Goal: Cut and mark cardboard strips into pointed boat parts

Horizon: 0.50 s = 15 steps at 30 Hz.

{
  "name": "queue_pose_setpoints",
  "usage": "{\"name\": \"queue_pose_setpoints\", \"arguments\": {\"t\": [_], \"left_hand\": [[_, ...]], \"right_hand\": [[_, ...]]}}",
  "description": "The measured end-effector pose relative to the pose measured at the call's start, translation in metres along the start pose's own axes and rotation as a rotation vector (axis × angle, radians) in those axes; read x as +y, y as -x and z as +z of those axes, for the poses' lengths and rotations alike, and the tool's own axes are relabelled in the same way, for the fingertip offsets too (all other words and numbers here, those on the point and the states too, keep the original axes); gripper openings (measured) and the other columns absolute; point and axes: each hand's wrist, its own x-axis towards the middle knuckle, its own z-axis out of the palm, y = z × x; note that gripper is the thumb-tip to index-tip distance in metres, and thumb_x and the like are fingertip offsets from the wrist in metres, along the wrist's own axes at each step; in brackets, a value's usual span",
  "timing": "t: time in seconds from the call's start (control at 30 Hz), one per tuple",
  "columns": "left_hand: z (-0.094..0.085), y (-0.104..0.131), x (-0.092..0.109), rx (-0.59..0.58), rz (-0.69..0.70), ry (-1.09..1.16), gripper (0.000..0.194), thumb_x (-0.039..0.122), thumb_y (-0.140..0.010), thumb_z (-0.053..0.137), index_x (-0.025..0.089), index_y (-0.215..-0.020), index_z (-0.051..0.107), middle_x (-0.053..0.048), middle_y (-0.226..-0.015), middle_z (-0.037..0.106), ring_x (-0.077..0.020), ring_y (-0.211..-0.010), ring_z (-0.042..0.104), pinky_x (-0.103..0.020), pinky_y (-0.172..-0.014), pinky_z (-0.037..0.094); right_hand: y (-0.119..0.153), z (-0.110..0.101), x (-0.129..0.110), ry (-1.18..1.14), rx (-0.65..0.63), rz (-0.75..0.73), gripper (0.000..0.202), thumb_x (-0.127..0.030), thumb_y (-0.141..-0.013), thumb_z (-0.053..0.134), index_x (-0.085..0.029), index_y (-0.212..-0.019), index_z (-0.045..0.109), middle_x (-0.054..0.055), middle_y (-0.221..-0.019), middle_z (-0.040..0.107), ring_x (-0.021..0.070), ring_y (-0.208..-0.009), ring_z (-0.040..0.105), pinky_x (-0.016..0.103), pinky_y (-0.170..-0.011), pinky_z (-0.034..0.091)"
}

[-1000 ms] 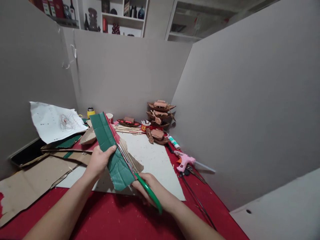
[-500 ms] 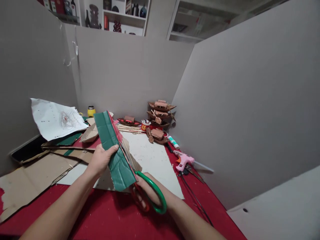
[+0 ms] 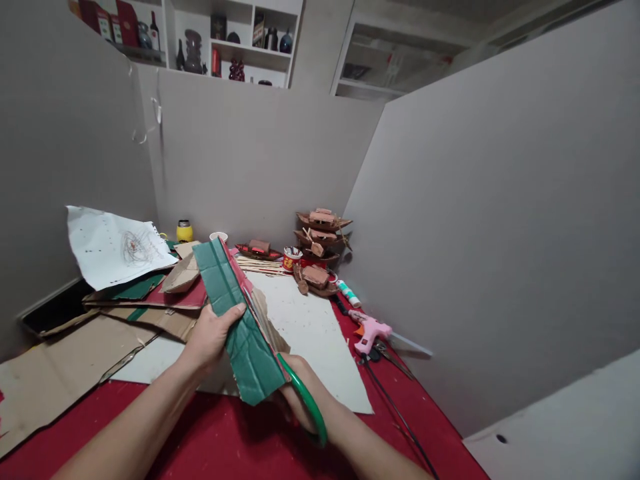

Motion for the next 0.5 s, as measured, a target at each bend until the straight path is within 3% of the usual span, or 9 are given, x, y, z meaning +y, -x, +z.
{"name": "queue_pose_setpoints", "arguments": {"t": [0.3, 0.43, 0.5], "left_hand": [[-0.001, 0.002, 0.008, -0.026, -0.006, -0.001, 0.044, 0.036, -0.055, 0.084, 0.015, -0.091, 0.070, -0.006, -0.088, 0.074, -0.0202, -0.070, 0.067, -0.033, -0.073, 0.052], [-0.009, -0.006, 0.019, -0.008, 0.007, 0.000, 0.043, 0.037, -0.056, 0.084, 0.013, -0.090, 0.070, -0.006, -0.083, 0.074, -0.0198, -0.066, 0.067, -0.033, -0.069, 0.053], [-0.011, -0.008, 0.021, 0.016, 0.050, -0.020, 0.042, 0.037, -0.056, 0.083, 0.012, -0.088, 0.070, -0.006, -0.080, 0.074, -0.0191, -0.065, 0.066, -0.032, -0.069, 0.053]], "right_hand": [[0.003, 0.017, -0.010, -0.152, 0.084, 0.041, 0.040, -0.058, -0.076, 0.061, -0.019, -0.068, 0.055, -0.006, -0.046, 0.041, 0.0074, -0.036, 0.036, 0.019, -0.033, 0.031], [0.004, 0.013, -0.007, -0.086, 0.057, 0.033, 0.036, -0.051, -0.080, 0.059, -0.019, -0.065, 0.053, -0.005, -0.045, 0.041, 0.0096, -0.041, 0.042, 0.020, -0.039, 0.035], [0.003, 0.010, -0.003, -0.045, 0.050, -0.006, 0.031, -0.046, -0.079, 0.062, -0.018, -0.067, 0.055, -0.004, -0.051, 0.047, 0.0115, -0.048, 0.048, 0.021, -0.046, 0.040]]}}
